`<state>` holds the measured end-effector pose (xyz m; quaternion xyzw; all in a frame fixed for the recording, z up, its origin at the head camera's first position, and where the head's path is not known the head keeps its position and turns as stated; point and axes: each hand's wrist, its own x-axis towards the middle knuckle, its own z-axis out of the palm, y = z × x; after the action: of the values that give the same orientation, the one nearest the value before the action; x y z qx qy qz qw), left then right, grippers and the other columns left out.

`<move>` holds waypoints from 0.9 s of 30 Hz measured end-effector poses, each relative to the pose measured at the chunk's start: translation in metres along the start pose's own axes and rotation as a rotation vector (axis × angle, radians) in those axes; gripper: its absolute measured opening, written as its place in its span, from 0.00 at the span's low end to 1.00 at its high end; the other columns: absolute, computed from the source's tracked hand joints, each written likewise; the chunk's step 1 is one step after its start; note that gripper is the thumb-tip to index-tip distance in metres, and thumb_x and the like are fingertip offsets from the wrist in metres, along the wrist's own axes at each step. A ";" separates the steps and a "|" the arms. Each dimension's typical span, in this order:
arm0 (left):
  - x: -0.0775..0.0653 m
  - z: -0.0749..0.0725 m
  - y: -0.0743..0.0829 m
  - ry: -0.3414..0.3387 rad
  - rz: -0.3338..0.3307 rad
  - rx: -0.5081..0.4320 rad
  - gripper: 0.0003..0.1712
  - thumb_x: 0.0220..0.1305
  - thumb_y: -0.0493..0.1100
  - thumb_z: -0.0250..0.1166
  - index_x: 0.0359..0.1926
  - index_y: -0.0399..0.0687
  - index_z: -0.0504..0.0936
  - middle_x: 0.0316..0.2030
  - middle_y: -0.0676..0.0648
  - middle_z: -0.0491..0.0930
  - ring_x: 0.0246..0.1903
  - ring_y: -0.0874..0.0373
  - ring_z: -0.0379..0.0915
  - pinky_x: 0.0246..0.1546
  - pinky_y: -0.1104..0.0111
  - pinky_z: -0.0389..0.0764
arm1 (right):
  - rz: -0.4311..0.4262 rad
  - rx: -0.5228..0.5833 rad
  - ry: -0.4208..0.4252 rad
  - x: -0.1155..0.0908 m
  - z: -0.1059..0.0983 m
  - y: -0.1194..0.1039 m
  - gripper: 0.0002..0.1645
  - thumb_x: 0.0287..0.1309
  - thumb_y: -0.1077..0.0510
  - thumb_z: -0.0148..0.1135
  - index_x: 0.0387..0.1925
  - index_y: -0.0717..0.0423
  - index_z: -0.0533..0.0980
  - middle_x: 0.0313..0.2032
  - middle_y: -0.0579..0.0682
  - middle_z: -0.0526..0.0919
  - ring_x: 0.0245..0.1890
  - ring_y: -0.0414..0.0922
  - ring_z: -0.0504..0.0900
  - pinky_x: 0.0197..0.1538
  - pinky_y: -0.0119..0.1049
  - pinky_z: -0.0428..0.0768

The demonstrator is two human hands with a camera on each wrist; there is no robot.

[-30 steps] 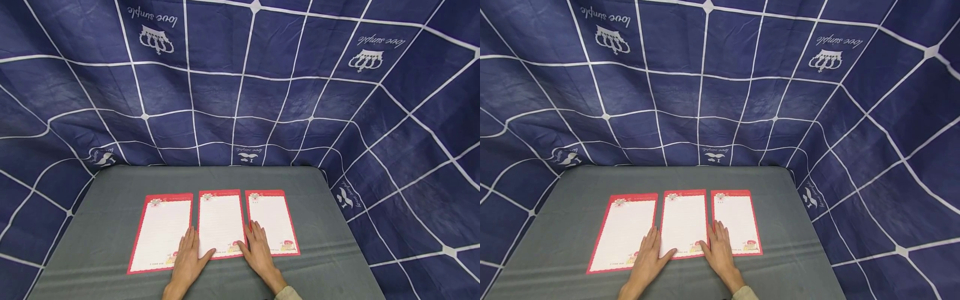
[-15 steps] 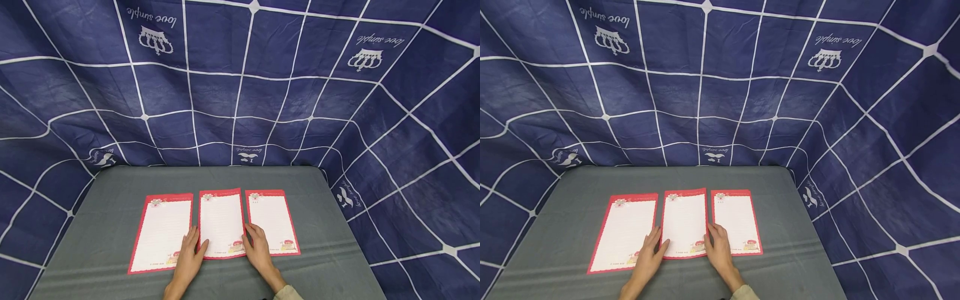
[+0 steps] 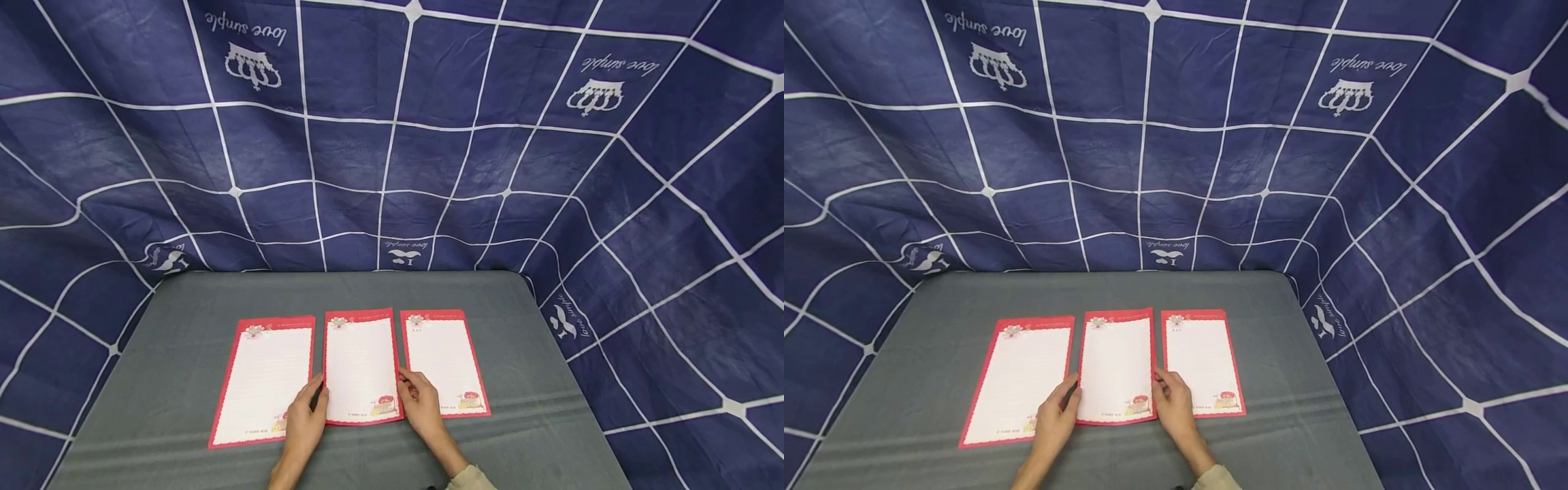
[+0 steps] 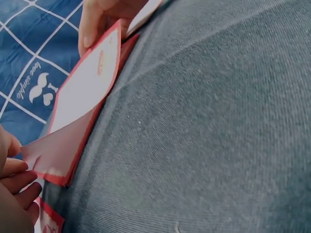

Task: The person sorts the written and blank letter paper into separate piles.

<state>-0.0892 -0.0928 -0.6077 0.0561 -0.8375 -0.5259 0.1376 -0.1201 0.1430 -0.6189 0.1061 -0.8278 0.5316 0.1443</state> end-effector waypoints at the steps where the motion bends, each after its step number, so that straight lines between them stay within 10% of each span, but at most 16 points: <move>1: 0.000 0.000 0.000 0.001 -0.006 -0.006 0.20 0.68 0.33 0.60 0.59 0.29 0.77 0.57 0.33 0.77 0.61 0.38 0.70 0.61 0.47 0.66 | 0.031 0.017 0.000 0.000 0.000 -0.002 0.16 0.60 0.71 0.64 0.51 0.68 0.80 0.38 0.55 0.83 0.34 0.44 0.82 0.34 0.25 0.80; 11: 0.004 -0.001 0.007 -0.029 -0.204 -0.199 0.19 0.70 0.38 0.60 0.57 0.32 0.80 0.48 0.36 0.83 0.47 0.53 0.81 0.43 0.79 0.76 | 0.357 0.208 -0.059 0.007 -0.017 -0.049 0.19 0.64 0.71 0.59 0.55 0.74 0.75 0.46 0.67 0.81 0.44 0.56 0.82 0.44 0.26 0.79; 18: 0.005 -0.005 0.009 -0.103 -0.374 -0.374 0.22 0.72 0.39 0.59 0.60 0.28 0.75 0.55 0.32 0.78 0.47 0.65 0.77 0.41 0.78 0.78 | 0.418 0.272 -0.079 0.007 -0.018 -0.047 0.19 0.66 0.70 0.57 0.56 0.77 0.74 0.47 0.70 0.80 0.45 0.52 0.81 0.45 0.25 0.78; 27: 0.005 -0.007 0.007 -0.127 -0.433 -0.403 0.26 0.68 0.38 0.64 0.63 0.28 0.73 0.56 0.30 0.76 0.49 0.54 0.78 0.37 0.75 0.80 | 0.464 0.317 -0.076 0.007 -0.018 -0.043 0.20 0.65 0.70 0.58 0.57 0.76 0.73 0.48 0.68 0.80 0.47 0.51 0.80 0.46 0.25 0.78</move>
<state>-0.0911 -0.0970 -0.5972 0.1717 -0.6917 -0.7012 -0.0220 -0.1101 0.1412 -0.5729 -0.0452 -0.7415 0.6687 -0.0309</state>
